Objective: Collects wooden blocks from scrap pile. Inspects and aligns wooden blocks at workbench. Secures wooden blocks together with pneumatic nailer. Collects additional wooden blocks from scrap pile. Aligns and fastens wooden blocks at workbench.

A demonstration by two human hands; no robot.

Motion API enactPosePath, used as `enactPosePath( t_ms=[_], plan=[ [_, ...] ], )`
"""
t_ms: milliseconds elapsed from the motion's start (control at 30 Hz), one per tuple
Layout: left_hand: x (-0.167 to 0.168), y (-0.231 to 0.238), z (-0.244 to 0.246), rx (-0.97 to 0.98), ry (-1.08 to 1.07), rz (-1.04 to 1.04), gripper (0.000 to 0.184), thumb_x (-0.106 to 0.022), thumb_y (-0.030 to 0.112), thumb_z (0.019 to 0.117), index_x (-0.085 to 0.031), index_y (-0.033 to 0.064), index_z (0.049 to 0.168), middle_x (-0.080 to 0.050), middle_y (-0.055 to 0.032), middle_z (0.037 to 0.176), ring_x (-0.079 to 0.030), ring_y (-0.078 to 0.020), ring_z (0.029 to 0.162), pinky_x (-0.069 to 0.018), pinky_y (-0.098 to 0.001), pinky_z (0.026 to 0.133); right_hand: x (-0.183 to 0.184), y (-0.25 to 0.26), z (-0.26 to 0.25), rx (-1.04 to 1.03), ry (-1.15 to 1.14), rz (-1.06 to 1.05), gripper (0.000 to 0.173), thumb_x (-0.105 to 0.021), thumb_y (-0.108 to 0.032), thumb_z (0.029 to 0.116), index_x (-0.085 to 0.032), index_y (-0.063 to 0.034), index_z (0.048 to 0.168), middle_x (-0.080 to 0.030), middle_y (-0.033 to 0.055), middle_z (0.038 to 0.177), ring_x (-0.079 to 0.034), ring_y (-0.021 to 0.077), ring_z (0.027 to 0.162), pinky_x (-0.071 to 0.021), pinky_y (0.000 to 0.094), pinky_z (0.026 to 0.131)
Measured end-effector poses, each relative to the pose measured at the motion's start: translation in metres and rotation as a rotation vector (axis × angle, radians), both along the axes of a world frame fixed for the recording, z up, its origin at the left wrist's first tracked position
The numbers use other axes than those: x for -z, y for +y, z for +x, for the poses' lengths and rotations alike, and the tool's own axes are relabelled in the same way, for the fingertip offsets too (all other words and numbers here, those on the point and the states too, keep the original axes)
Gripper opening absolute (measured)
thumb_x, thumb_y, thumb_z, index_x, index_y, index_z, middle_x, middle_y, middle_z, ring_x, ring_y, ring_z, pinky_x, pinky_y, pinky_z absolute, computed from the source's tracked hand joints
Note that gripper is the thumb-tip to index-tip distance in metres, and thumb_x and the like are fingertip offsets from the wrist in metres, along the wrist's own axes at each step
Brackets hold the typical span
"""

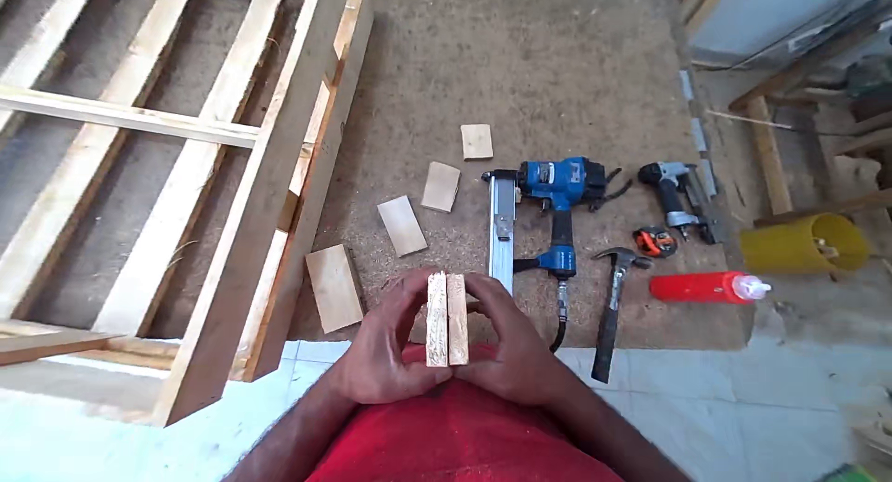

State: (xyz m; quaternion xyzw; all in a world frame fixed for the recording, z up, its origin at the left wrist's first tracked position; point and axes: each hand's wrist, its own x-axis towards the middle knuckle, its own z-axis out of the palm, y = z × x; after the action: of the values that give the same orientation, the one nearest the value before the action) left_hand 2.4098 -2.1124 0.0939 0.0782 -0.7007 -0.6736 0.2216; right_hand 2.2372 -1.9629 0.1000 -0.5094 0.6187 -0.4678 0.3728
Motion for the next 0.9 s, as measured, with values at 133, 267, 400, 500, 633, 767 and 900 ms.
enactPosePath(
  t_ms=[133, 267, 400, 500, 633, 767, 900],
  plan=[
    [-0.005, -0.001, 0.01, -0.072, 0.005, -0.177, 0.089, -0.086, 0.043, 0.0752, -0.046, 0.0067, 0.146, -0.053, -0.0104, 0.143, -0.054, -0.0234, 0.132, -0.0519, -0.045, 0.109, 0.005, -0.008, 0.012, -0.009, 0.054, -0.11, 0.089, -0.09, -0.033, 0.0762, -0.045, -0.0134, 0.15, -0.053, 0.0054, 0.144, -0.057, 0.0146, 0.129, -0.0564, 0.0382, 0.105],
    [-0.004, 0.006, 0.016, -0.108, -0.017, -0.262, 0.091, -0.086, 0.043, 0.0735, -0.045, 0.0092, 0.148, -0.054, -0.0107, 0.142, -0.053, -0.0246, 0.134, -0.0512, -0.0468, 0.11, 0.004, -0.007, 0.015, -0.011, 0.103, -0.115, 0.088, -0.091, -0.032, 0.0729, -0.047, -0.0147, 0.147, -0.055, 0.0042, 0.141, -0.059, 0.0133, 0.125, -0.0574, 0.0365, 0.101],
    [-0.003, 0.009, 0.02, -0.113, -0.023, -0.254, 0.092, -0.085, 0.045, 0.0741, -0.044, 0.0075, 0.148, -0.054, -0.0113, 0.143, -0.053, -0.0238, 0.134, -0.0513, -0.0452, 0.11, 0.007, -0.006, 0.019, -0.012, 0.071, -0.159, 0.086, -0.092, -0.031, 0.073, -0.047, -0.0158, 0.145, -0.055, 0.0049, 0.14, -0.06, 0.015, 0.124, -0.058, 0.0386, 0.101],
    [-0.001, 0.011, 0.022, -0.12, -0.018, -0.217, 0.093, -0.088, 0.043, 0.0728, -0.044, 0.0074, 0.147, -0.054, -0.0105, 0.142, -0.055, -0.0223, 0.131, -0.0534, -0.0437, 0.108, 0.006, -0.006, 0.019, -0.04, 0.063, -0.134, 0.086, -0.092, -0.032, 0.0722, -0.047, -0.0172, 0.145, -0.055, 0.0035, 0.14, -0.06, 0.0139, 0.123, -0.0581, 0.0375, 0.1],
    [0.0, 0.015, 0.023, -0.159, -0.025, -0.265, 0.088, -0.087, 0.042, 0.0737, -0.045, 0.0098, 0.144, -0.055, -0.0087, 0.139, -0.057, -0.0202, 0.129, -0.0545, -0.0418, 0.106, 0.005, -0.007, 0.018, -0.076, 0.02, -0.104, 0.087, -0.093, -0.026, 0.0705, -0.048, -0.016, 0.144, -0.055, 0.0035, 0.139, -0.062, 0.0148, 0.121, -0.0609, 0.0371, 0.096],
    [0.001, 0.015, 0.023, -0.129, -0.068, -0.225, 0.088, -0.086, 0.041, 0.0729, -0.045, 0.0083, 0.143, -0.056, -0.0085, 0.137, -0.057, -0.0198, 0.126, -0.0553, -0.0411, 0.104, 0.005, -0.007, 0.019, -0.074, 0.015, -0.098, 0.087, -0.094, -0.027, 0.07, -0.049, -0.0156, 0.143, -0.056, 0.0031, 0.135, -0.062, 0.0145, 0.119, -0.0613, 0.0366, 0.095],
    [0.003, 0.017, 0.025, -0.109, -0.121, -0.181, 0.089, -0.087, 0.038, 0.0697, -0.045, 0.0083, 0.142, -0.055, -0.0071, 0.135, -0.059, -0.0178, 0.124, -0.0571, -0.0395, 0.102, 0.007, -0.006, 0.02, -0.087, -0.039, -0.067, 0.086, -0.095, -0.028, 0.0689, -0.051, -0.0139, 0.142, -0.057, 0.0041, 0.134, -0.063, 0.0158, 0.117, -0.0624, 0.0376, 0.094]
  ],
)
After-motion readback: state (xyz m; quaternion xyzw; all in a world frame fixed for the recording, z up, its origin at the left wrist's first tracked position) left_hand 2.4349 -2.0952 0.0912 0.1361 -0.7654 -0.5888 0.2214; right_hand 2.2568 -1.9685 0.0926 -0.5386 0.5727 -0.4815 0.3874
